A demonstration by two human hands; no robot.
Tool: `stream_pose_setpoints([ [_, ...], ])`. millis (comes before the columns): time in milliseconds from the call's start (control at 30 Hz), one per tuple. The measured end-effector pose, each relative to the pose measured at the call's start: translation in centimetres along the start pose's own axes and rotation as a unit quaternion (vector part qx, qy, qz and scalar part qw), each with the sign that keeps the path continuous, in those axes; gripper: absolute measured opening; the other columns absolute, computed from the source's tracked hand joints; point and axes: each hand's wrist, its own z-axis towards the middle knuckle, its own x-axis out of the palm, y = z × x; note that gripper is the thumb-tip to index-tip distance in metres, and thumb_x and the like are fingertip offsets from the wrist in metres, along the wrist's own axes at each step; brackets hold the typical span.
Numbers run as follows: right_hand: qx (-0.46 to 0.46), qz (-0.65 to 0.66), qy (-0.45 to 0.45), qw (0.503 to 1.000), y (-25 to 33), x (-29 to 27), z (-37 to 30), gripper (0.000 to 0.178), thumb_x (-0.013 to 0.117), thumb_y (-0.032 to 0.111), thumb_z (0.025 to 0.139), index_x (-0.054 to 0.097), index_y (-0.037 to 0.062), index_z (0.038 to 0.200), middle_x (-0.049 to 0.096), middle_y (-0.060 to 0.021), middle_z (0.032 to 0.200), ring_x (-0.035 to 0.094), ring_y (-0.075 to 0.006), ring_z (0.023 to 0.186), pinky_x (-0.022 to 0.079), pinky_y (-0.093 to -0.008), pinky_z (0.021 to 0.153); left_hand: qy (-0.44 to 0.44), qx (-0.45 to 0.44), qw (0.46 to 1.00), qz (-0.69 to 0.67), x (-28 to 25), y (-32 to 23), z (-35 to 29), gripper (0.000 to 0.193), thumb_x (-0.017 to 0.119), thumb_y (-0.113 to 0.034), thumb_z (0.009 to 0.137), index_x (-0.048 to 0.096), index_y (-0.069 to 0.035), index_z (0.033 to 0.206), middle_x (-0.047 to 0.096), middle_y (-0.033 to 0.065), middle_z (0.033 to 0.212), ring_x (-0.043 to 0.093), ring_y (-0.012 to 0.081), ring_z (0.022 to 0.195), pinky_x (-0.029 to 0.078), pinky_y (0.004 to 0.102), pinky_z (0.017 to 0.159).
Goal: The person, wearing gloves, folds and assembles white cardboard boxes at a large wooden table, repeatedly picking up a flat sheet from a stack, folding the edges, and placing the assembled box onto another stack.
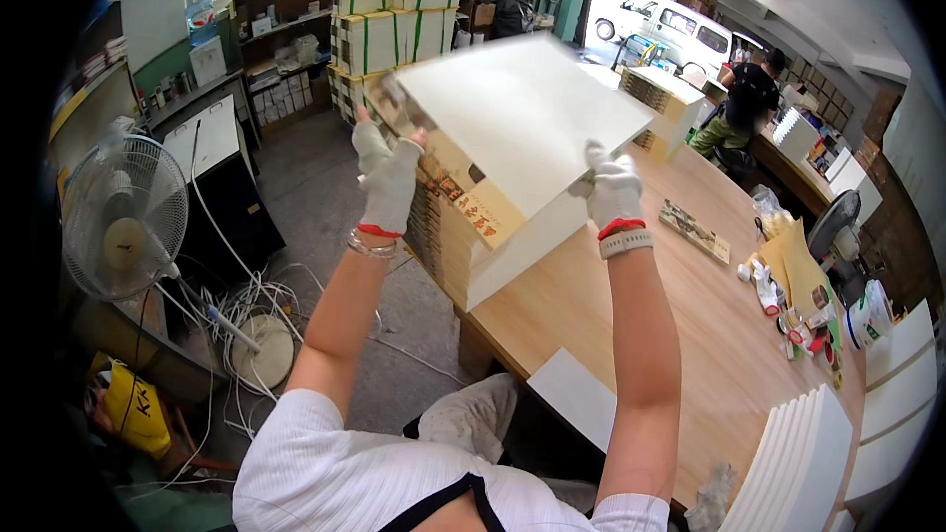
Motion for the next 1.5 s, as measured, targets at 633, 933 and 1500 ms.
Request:
stream_pose_setpoints([
  [633, -0.099, 0.078, -0.253, 0.959, -7.7, -5.7, 9.7, 0.039, 0.048, 0.045, 0.097, 0.061, 0.0085, 0.103, 0.057, -0.0004, 0.081, 0.052, -0.0083, 0.062, 0.044, -0.0224, 0.052, -0.011, -0.077, 0.995, -0.057, -1.7, 13.2, 7.8, 0.052, 0.039, -0.040, 0.101, 0.046, 0.001, 0.132, 0.056, 0.0088, 0.124, 0.052, 0.0175, 0.113, 0.037, 0.0281, 0.100],
  [933, -0.065, 0.075, -0.247, 0.964, -12.6, -4.2, 20.2, 0.056, 0.041, 0.053, 0.097, 0.071, 0.0057, 0.095, 0.069, -0.0051, 0.088, 0.062, -0.0155, 0.078, 0.051, -0.0273, 0.071, -0.007, -0.117, 0.973, -0.198, -2.0, 14.4, 8.5, 0.050, 0.039, -0.052, 0.099, 0.061, -0.008, 0.090, 0.060, -0.0023, 0.086, 0.055, 0.0068, 0.078, 0.046, 0.0247, 0.074],
  [1500, -0.022, 0.265, -0.071, 0.961, -6.9, -20.8, -26.9, 0.049, 0.047, 0.049, 0.096, 0.063, 0.0049, 0.111, 0.067, -0.0071, 0.098, 0.065, -0.0204, 0.085, 0.053, -0.0406, 0.076, -0.097, 0.332, 0.905, -0.248, 3.3, -1.7, -9.4, 0.042, 0.044, -0.039, 0.098, 0.058, 0.000, 0.105, 0.061, 0.0130, 0.094, 0.055, 0.0206, 0.076, 0.044, 0.0281, 0.068],
])
